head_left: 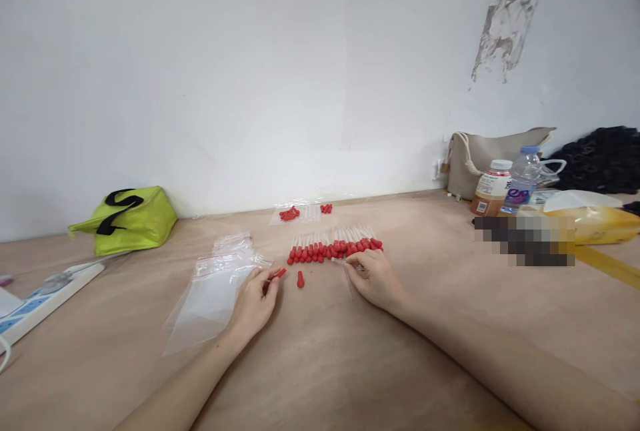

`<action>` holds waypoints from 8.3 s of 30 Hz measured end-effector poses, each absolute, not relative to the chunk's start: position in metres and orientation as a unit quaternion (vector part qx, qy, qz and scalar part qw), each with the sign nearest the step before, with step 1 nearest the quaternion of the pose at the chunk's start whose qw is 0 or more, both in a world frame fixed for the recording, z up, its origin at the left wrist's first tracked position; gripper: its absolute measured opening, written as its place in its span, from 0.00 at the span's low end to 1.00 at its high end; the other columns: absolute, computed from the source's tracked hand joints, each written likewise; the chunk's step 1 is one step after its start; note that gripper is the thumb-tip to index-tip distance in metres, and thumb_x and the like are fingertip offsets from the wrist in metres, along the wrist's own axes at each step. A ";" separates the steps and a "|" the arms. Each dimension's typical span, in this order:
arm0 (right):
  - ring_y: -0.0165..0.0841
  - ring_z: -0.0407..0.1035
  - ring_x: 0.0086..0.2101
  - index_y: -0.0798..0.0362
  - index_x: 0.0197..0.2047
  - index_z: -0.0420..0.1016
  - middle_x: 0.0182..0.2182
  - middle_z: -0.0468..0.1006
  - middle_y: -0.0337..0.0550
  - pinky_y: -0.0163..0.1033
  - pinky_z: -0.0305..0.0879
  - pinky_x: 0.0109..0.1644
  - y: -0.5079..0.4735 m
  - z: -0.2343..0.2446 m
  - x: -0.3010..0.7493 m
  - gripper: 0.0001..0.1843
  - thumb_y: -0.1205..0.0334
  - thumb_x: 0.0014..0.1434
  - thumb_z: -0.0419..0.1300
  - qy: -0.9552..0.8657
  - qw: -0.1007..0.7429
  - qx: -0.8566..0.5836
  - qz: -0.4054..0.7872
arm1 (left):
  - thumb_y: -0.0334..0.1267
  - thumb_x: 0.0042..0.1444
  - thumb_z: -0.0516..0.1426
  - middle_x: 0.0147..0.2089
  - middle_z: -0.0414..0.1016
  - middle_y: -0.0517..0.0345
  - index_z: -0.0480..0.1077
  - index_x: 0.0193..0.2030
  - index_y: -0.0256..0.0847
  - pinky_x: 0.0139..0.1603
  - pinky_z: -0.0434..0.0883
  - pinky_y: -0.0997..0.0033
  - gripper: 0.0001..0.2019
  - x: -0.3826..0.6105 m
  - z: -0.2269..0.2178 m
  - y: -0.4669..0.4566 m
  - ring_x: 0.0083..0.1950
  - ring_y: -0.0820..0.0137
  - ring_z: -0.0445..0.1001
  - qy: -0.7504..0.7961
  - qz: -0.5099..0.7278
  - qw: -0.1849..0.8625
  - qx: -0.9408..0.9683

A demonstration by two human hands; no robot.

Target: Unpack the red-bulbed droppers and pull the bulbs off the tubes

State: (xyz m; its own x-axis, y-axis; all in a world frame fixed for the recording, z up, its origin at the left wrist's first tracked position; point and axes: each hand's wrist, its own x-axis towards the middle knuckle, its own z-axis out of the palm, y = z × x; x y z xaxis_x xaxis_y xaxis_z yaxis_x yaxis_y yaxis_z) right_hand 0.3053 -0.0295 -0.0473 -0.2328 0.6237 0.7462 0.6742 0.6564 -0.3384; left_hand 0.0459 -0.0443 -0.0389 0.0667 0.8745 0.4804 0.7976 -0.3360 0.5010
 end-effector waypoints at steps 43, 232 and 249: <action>0.31 0.61 0.28 0.53 0.37 0.67 0.24 0.67 0.38 0.37 0.59 0.37 -0.029 -0.049 0.310 0.09 0.59 0.53 0.54 -0.754 0.478 -0.449 0.043 | 0.42 0.53 0.53 0.40 0.68 0.57 0.70 0.36 0.44 0.46 0.63 0.64 0.08 0.078 -0.017 -0.038 0.45 0.65 0.64 0.505 0.322 -0.044 0.799; 0.28 0.59 0.29 0.51 0.26 0.70 0.20 0.69 0.35 0.45 0.45 0.50 -0.064 -0.047 0.312 0.12 0.62 0.58 0.51 -0.893 0.354 -0.245 -0.129 | 0.36 0.58 0.49 0.27 0.70 0.56 0.69 0.32 0.40 0.37 0.63 0.69 0.10 0.082 -0.043 -0.079 0.32 0.69 0.64 0.341 0.289 -0.034 0.894; 0.31 0.67 0.33 0.52 0.36 0.70 0.30 0.75 0.41 0.38 0.49 0.42 -0.033 -0.043 0.312 0.10 0.65 0.56 0.49 -0.772 0.404 -0.488 -0.054 | 0.36 0.52 0.48 0.35 0.68 0.54 0.69 0.45 0.37 0.37 0.67 0.70 0.15 0.028 -0.025 -0.045 0.36 0.68 0.70 0.625 0.294 -0.041 0.722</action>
